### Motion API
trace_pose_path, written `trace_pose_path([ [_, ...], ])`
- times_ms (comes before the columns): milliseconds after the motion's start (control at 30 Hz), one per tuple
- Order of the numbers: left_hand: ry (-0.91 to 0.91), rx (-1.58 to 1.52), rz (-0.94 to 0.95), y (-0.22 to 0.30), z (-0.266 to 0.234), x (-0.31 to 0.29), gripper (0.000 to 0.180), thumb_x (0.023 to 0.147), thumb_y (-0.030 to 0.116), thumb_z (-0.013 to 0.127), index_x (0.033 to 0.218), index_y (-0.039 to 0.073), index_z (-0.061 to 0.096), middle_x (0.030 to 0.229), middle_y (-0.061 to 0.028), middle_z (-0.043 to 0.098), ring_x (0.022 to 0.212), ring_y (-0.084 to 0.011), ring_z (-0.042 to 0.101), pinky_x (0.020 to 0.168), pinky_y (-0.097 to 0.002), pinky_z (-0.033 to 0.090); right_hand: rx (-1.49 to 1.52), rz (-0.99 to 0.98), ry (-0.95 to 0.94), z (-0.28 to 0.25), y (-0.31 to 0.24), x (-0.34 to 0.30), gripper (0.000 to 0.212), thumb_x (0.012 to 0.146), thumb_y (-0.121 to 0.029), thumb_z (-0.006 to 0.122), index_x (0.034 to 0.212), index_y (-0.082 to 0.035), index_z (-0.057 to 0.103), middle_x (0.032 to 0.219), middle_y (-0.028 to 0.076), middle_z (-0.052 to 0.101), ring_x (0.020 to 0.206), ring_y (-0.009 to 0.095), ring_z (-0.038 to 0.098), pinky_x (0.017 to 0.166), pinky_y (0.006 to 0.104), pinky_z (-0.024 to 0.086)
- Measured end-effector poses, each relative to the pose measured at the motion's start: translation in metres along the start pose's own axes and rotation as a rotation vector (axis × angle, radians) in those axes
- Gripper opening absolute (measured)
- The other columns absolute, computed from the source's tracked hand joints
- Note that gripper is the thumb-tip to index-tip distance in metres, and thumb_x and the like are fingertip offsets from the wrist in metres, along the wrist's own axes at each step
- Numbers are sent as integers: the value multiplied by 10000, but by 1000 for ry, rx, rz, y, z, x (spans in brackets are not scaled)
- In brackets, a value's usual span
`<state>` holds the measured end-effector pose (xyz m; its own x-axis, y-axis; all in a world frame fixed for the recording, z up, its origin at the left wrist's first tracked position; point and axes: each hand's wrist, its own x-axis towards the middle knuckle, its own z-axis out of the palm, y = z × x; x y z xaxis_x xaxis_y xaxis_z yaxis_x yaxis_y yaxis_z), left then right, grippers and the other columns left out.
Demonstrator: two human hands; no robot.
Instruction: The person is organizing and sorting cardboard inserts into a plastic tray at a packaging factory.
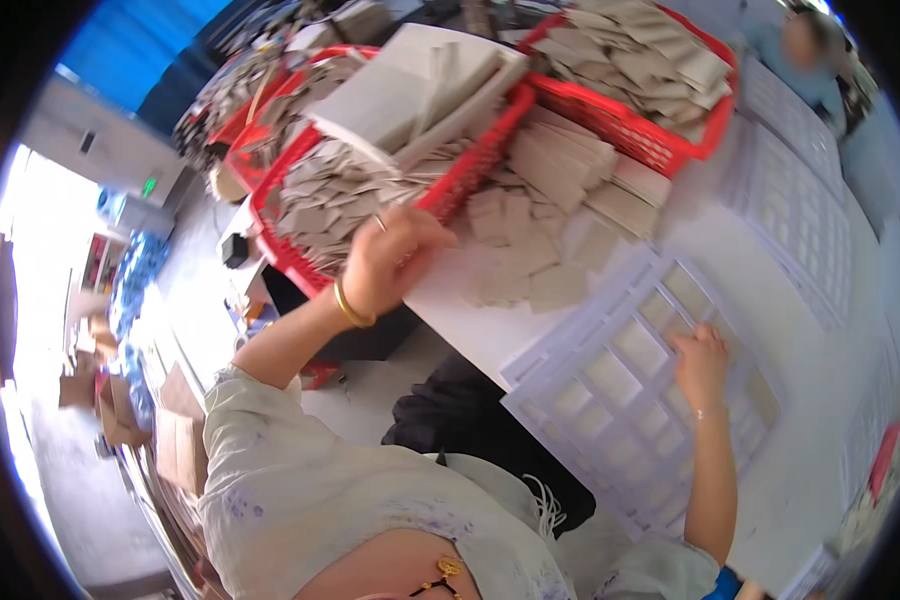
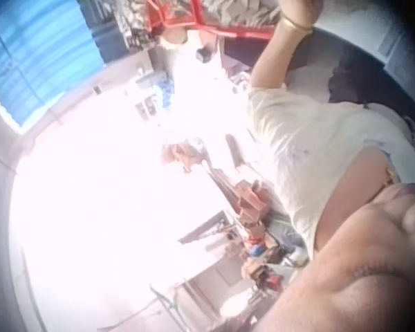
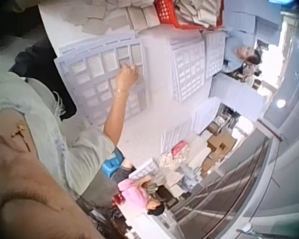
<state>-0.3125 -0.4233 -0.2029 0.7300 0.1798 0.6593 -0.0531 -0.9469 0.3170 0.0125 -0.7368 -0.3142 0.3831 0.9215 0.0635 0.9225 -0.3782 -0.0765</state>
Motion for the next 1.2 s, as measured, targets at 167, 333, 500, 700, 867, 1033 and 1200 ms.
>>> trace_pose_path([
  [167, 74, 309, -551, -96, -81, -45, 150, 785, 162, 681, 920, 101, 659, 874, -81, 634, 733, -248, 617, 652, -368, 491, 14, -15, -81, 11, 4, 13, 243, 675, -24, 655, 889, -118, 720, 871, 120, 535, 919, 288, 535, 775, 410, 438],
  [333, -418, 651, -629, -145, -104, -80, 201, 753, 297, 705, 902, 167, 672, 1003, -57, 604, 1047, -309, 541, 858, -433, 467, -47, 11, -118, 1, -8, 20, 214, 692, -9, 624, 851, -112, 723, 851, 133, 550, 896, 302, 547, 765, 416, 457],
  [500, -337, 538, -629, -171, -99, -91, 134, 777, 243, 653, 848, 136, 690, 972, -87, 611, 1003, -323, 561, 839, -437, 469, -131, 49, -180, -5, -21, 23, 142, 717, -36, 595, 790, -100, 700, 831, 148, 548, 881, 315, 561, 750, 436, 469],
  [700, 128, 521, -416, -128, -119, -72, 80, 851, 45, 557, 925, 17, 567, 864, -145, 587, 776, -315, 599, 683, -382, 484, -130, 82, -190, 0, -23, 25, 79, 707, -66, 605, 700, -99, 676, 895, 124, 580, 934, 292, 567, 788, 443, 468],
  [867, 349, 284, -406, -77, -106, -57, 96, 931, 22, 462, 1007, 8, 519, 756, -125, 569, 621, -199, 585, 571, -313, 470, -150, 107, 96, -16, -52, 33, 204, 723, -104, 637, 925, -91, 664, 895, 113, 584, 914, 289, 570, 781, 439, 460],
  [1033, 112, 8, -65, -17, -5, -49, 158, 820, -40, 575, 965, 18, 553, 809, -118, 616, 626, -292, 586, 572, -384, 477, 827, -50, 246, -56, -143, 37, 509, 754, -219, 745, 1188, -110, 502, 983, 68, 605, 692, 169, 597, 588, 300, 496],
  [1200, -15, -514, -217, 62, 88, -10, 117, 854, -44, 570, 938, 4, 503, 661, -90, 596, 481, -189, 574, 465, -273, 443, 1311, -22, 242, -69, -167, 20, 196, 826, -18, 672, 968, -20, 536, 915, 27, 588, 693, 59, 565, 583, 220, 447],
])
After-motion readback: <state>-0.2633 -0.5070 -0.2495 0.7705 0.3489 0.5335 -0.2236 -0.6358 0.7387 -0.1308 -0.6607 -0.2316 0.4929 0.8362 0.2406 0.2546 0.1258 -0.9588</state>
